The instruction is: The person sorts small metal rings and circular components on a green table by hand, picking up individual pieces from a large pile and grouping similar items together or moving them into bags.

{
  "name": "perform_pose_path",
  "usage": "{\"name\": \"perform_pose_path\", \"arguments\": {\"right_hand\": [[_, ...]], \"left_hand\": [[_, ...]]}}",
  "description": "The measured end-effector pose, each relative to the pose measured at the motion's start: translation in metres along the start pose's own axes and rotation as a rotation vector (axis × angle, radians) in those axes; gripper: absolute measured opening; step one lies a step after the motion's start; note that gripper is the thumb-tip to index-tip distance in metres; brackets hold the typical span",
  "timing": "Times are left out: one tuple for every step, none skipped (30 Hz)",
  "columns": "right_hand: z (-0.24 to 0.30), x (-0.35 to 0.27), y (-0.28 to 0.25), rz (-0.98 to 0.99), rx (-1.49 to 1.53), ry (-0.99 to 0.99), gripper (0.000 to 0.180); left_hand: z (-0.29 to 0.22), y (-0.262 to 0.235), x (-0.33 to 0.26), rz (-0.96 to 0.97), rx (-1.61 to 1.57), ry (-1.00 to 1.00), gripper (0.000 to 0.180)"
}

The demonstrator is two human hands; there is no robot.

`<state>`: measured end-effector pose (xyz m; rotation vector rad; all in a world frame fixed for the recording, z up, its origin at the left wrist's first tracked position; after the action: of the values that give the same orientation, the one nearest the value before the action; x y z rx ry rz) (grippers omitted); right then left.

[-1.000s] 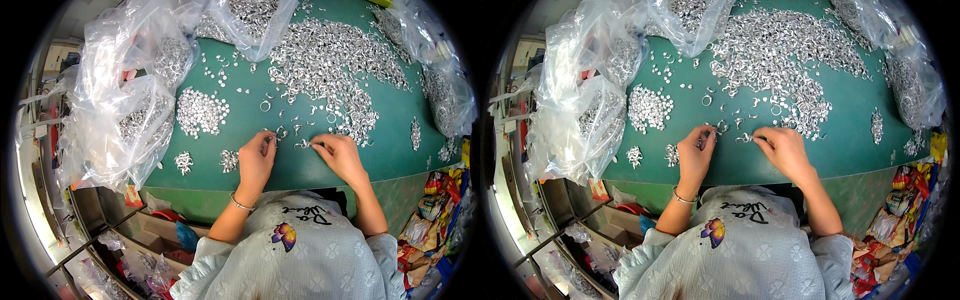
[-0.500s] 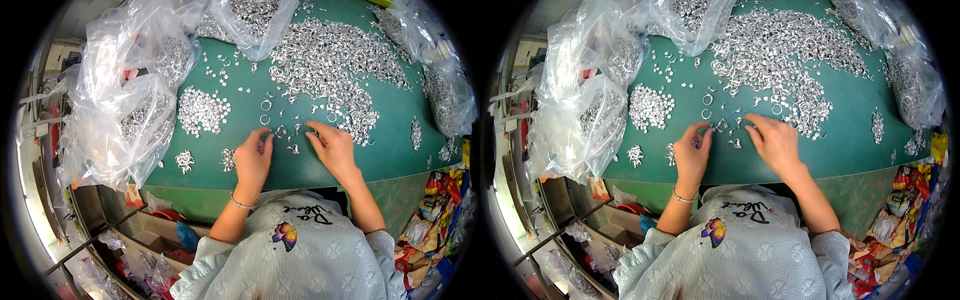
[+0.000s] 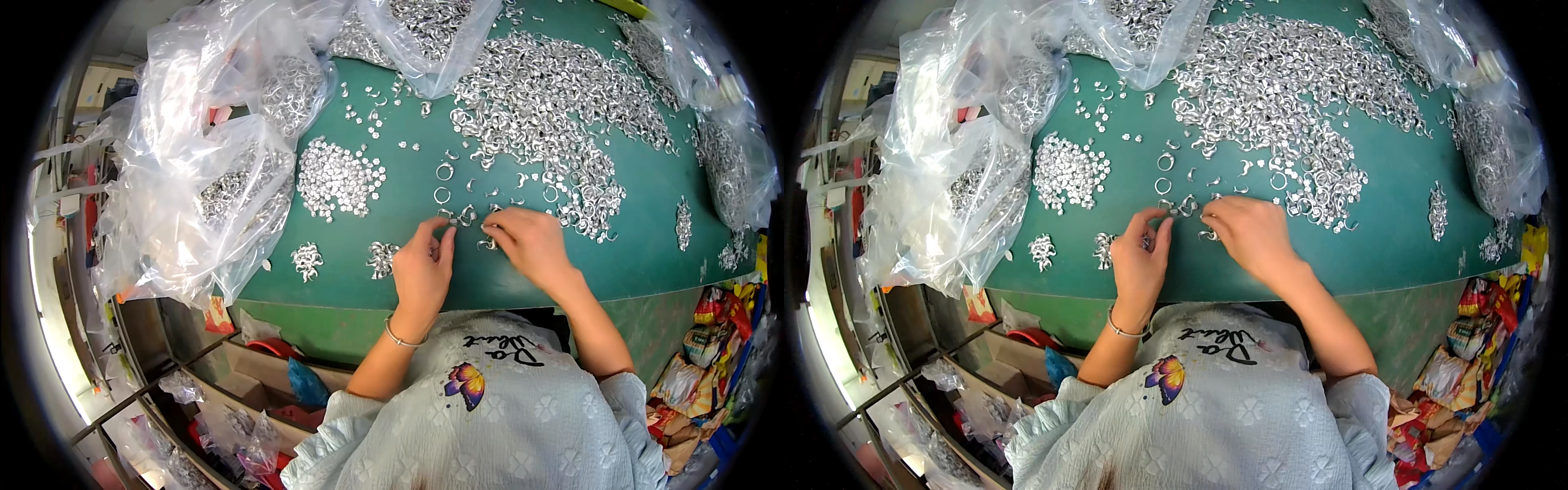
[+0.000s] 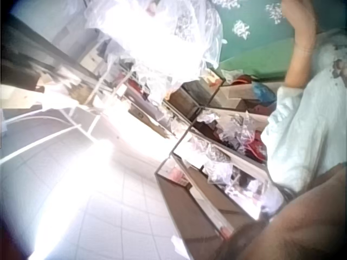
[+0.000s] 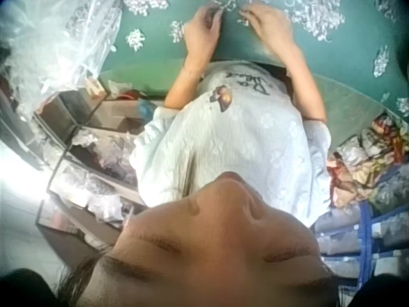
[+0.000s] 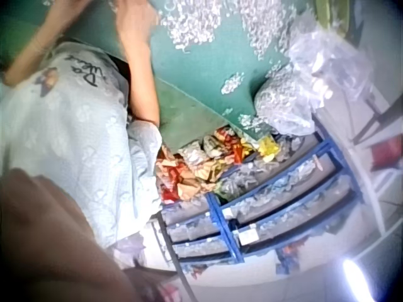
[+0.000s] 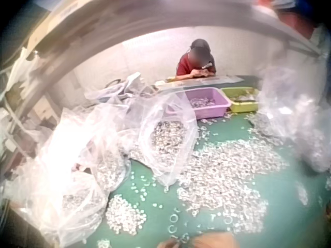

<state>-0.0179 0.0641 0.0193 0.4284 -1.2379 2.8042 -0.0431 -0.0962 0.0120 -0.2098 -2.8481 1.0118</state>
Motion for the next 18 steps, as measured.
{"name": "perform_pose_path", "arguments": {"right_hand": [[-0.009,-0.004,-0.001,0.052,0.275,0.127,0.01],[-0.015,-0.011,-0.005,0.106,0.545,0.253,0.01],[-0.023,-0.02,-0.005,0.161,0.815,0.383,0.009],[-0.025,-0.029,0.0,0.247,1.382,0.586,0.011],[-0.025,-0.03,-0.001,0.202,1.554,0.643,0.012],[-0.023,-0.029,-0.005,0.153,1.725,0.699,0.013],[-0.02,-0.027,-0.008,0.098,1.897,0.751,0.014],[-0.027,-0.026,-0.008,0.03,1.901,0.708,0.018],[-0.035,-0.028,-0.007,0.006,1.814,0.749,0.018],[-0.044,-0.028,-0.008,-0.01,1.729,0.788,0.019],[-0.053,-0.029,-0.01,-0.025,1.643,0.824,0.019],[-0.065,-0.031,-0.013,0.065,1.299,0.82,0.019],[-0.065,-0.024,-0.024,0.025,0.87,0.689,0.018],[-0.053,-0.015,-0.033,-0.016,0.447,0.55,0.018],[-0.035,-0.007,-0.038,-0.053,0.027,0.4,0.017],[-0.019,0.0,-0.035,-0.036,-0.186,0.33,0.021],[-0.017,-0.002,-0.029,-0.019,-0.211,0.299,0.022],[-0.016,-0.006,-0.02,-0.002,-0.235,0.269,0.024]], "left_hand": [[0.003,-0.002,-0.002,-0.009,0.0,-0.018,0.017],[0.007,-0.004,-0.003,-0.02,-0.003,-0.036,0.018],[0.008,-0.002,-0.003,-0.017,0.043,-0.031,0.018],[0.007,0.0,-0.001,-0.006,0.089,-0.02,0.018],[0.006,0.003,0.0,0.005,0.134,-0.009,0.018],[0.005,0.006,0.002,0.041,0.148,-0.002,0.018],[0.002,0.009,0.003,0.078,0.161,0.008,0.018],[-0.001,0.011,0.004,0.114,0.175,0.018,0.017],[-0.003,0.014,0.003,0.134,0.165,0.022,0.017],[-0.005,0.016,0.001,0.149,0.156,0.022,0.017],[-0.006,0.017,-0.002,0.164,0.148,0.022,0.017],[-0.006,0.015,-0.004,0.145,0.134,0.038,0.017],[-0.005,0.014,-0.003,0.122,0.127,0.03,0.017],[-0.004,0.013,-0.001,0.103,0.121,0.022,0.017],[-0.004,0.013,-0.001,0.084,0.114,0.015,0.017],[-0.005,0.013,-0.001,0.097,0.111,0.019,0.017],[-0.006,0.012,-0.001,0.111,0.107,0.024,0.018],[-0.007,0.012,-0.001,0.124,0.104,0.029,0.018]]}}
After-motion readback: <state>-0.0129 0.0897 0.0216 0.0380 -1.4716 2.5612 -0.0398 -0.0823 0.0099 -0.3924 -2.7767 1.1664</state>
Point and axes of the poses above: each hand's wrist, its own x-axis towards the middle knuckle, its own y-axis out of the palm, z = x × y, the point moved 7 cm from there along x, towards the middle knuckle, and after that the axes turned 1 degree about -x, right-handed, at the moved point
